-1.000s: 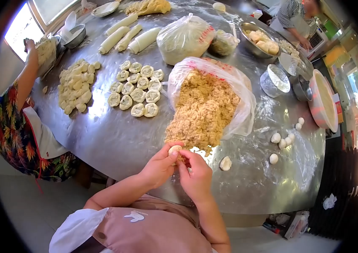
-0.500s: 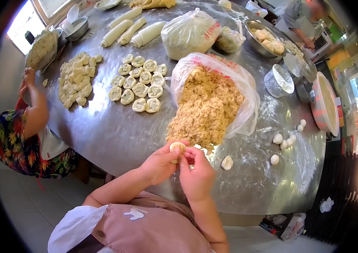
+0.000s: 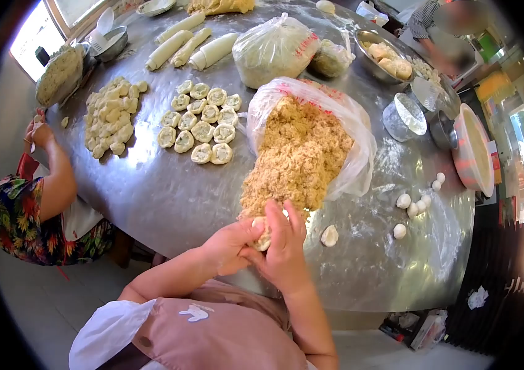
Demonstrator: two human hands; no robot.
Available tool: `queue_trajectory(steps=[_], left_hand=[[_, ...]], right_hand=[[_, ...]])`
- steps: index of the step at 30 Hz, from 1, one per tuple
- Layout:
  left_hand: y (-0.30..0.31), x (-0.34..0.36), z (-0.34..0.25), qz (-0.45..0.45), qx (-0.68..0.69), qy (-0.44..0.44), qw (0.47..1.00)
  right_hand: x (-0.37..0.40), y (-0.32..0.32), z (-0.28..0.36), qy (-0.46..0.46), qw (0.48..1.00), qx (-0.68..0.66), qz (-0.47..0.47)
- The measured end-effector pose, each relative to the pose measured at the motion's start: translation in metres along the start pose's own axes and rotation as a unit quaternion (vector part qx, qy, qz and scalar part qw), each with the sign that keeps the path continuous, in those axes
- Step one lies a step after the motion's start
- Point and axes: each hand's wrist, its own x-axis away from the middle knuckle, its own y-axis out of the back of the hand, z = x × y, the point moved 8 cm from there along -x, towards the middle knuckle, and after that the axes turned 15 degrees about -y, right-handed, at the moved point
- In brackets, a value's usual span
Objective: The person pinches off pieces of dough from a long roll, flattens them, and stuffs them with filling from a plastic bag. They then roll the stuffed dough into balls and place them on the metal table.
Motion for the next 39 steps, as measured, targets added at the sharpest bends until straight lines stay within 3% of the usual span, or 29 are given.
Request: queue_trajectory(steps=[3,5,10,13,14,18,21,22,24,26,28,31,32,33,36,38,39], left_hand=[[0.008,-0.001,0.004,0.077,0.004,-0.014,0.997],[0.021,0.000,0.009,-0.034,-0.116,0.002,0.993],[0.010,0.000,0.019,-0.011,-0.084,-0.004,0.996],[-0.012,0.003,0.013,0.055,0.093,-0.012,0.994],[-0.013,0.003,0.013,0.011,0.054,-0.013,0.998],[0.001,-0.005,0.015,-0.014,-0.101,-0.019,0.995],[0.004,-0.012,0.008,-0.037,-0.184,-0.035,0.982],[0.002,-0.014,0.007,-0.031,-0.177,-0.056,0.982],[-0.009,-0.013,0.005,-0.027,-0.115,-0.116,0.986],[-0.024,-0.006,-0.019,0.032,-0.306,-0.234,0.922],[-0.044,0.005,-0.038,0.066,-0.441,-0.326,0.833],[-0.047,0.006,-0.052,0.109,-0.505,-0.429,0.741],[-0.046,0.008,-0.054,0.082,-0.499,-0.429,0.748],[-0.047,0.008,-0.054,0.088,-0.530,-0.438,0.721],[-0.047,0.010,-0.053,0.094,-0.603,-0.465,0.642],[-0.052,0.012,-0.054,0.088,-0.629,-0.489,0.598],[-0.054,0.014,-0.052,0.094,-0.611,-0.497,0.609]], right_hand=[[0.001,-0.001,0.011,0.032,0.999,0.025,-0.018],[0.000,-0.002,0.015,0.041,0.999,0.035,-0.009],[-0.003,0.004,0.009,0.000,0.995,-0.079,-0.066],[0.000,0.011,-0.004,-0.064,0.972,-0.193,-0.116],[0.001,0.013,-0.005,-0.054,0.972,-0.188,-0.129],[0.003,0.015,0.012,-0.047,0.976,-0.098,-0.187],[-0.001,0.006,0.007,-0.038,0.979,-0.098,-0.172],[-0.003,0.005,0.004,-0.062,0.976,-0.117,-0.172],[-0.006,0.000,-0.025,-0.221,0.912,-0.303,-0.164],[-0.007,-0.019,-0.054,-0.354,0.795,-0.481,-0.110],[-0.015,-0.017,-0.043,-0.347,0.750,-0.553,-0.107],[-0.017,-0.027,-0.028,-0.322,0.667,-0.670,-0.062],[-0.015,-0.027,-0.018,-0.326,0.639,-0.695,-0.051],[-0.015,-0.029,-0.012,-0.329,0.610,-0.719,-0.041],[-0.015,-0.034,-0.014,-0.275,0.729,-0.626,-0.037],[-0.007,-0.037,-0.030,-0.353,0.742,-0.570,-0.008],[-0.005,-0.038,-0.038,-0.391,0.746,-0.539,0.007]])
